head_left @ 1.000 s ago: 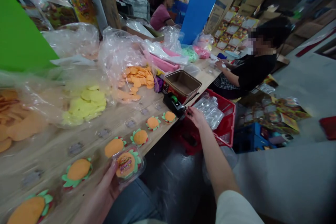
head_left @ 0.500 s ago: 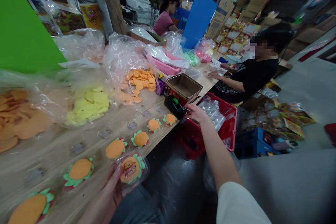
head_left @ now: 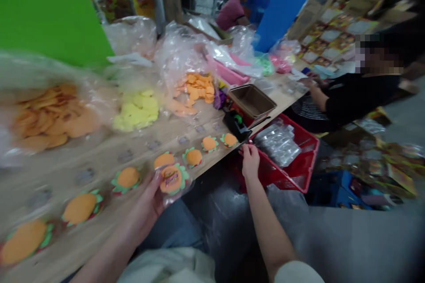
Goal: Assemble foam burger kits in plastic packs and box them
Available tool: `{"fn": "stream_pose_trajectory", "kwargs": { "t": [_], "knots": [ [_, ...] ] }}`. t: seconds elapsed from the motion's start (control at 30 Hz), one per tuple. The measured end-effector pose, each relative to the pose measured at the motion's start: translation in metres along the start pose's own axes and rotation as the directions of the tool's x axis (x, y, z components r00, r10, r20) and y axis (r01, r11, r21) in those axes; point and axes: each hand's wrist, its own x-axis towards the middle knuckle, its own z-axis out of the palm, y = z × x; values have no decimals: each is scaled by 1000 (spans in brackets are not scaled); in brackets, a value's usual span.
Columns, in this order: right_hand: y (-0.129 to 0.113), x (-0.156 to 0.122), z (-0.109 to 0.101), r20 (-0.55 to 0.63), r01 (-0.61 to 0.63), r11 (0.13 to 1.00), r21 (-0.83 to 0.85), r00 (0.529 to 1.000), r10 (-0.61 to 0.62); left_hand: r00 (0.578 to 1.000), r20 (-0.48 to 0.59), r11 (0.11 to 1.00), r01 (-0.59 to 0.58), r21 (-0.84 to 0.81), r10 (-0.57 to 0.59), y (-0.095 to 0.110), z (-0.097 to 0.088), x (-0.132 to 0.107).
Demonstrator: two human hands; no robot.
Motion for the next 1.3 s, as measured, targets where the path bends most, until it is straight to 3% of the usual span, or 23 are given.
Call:
{"fn": "stream_pose_trajectory", "kwargs": {
  "t": [0.07, 0.13, 0.2, 0.27, 0.4, 0.47, 0.63, 0.8, 0.87, 0.93, 1.03, 1.13, 1.2, 1.3],
  "knots": [
    [-14, -49, 13, 199, 38, 999, -32, 980, -31, 999, 5, 999, -35, -17, 35, 9, -4, -2],
    [-31, -99, 30, 468, 55, 997, -51, 883, -24, 997, 21, 997, -70, -43, 71, 15, -10, -2],
    [-44, -140, 51, 643, 52, 998, -22, 766, -26, 994, 44, 992, -102, -68, 105, 20, -16, -4],
    [-51, -169, 71, 711, 74, 997, 11, 700, -60, 988, 58, 987, -136, -86, 141, 23, -23, -8],
    [-51, -193, 97, 737, 125, 991, 51, 665, -121, 976, 42, 972, -208, -110, 213, 28, -38, -21],
    [-49, -197, 102, 743, 123, 991, 53, 658, -121, 972, 22, 966, -228, -124, 232, 29, -46, -27],
    [-50, -209, 108, 702, 104, 995, 12, 708, -82, 959, -3, 947, -280, -155, 283, 29, -57, -36],
    [-47, -220, 120, 691, -58, 998, 24, 722, 25, 955, 11, 943, -289, -166, 295, 29, -58, -41],
    [-45, -220, 122, 688, -69, 998, 0, 724, 50, 951, 4, 939, -303, -163, 308, 30, -59, -41],
    [-44, -217, 119, 665, 45, 997, -58, 747, 5, 941, -25, 927, -338, -161, 338, 31, -62, -40],
    [-49, -215, 107, 551, 359, 913, -191, 810, -203, 915, -95, 903, -403, -147, 393, 33, -65, -38],
    [-58, -217, 100, 534, 517, 813, -267, 782, -322, 876, -137, 873, -478, -100, 463, 32, -66, -38],
    [-62, -220, 104, 613, 460, 852, -252, 756, -227, 845, -152, 848, -526, -62, 513, 30, -65, -38],
    [-62, -222, 118, 668, 178, 952, -249, 743, 35, 817, -147, 824, -566, -14, 558, 27, -64, -41]
  ]
}}
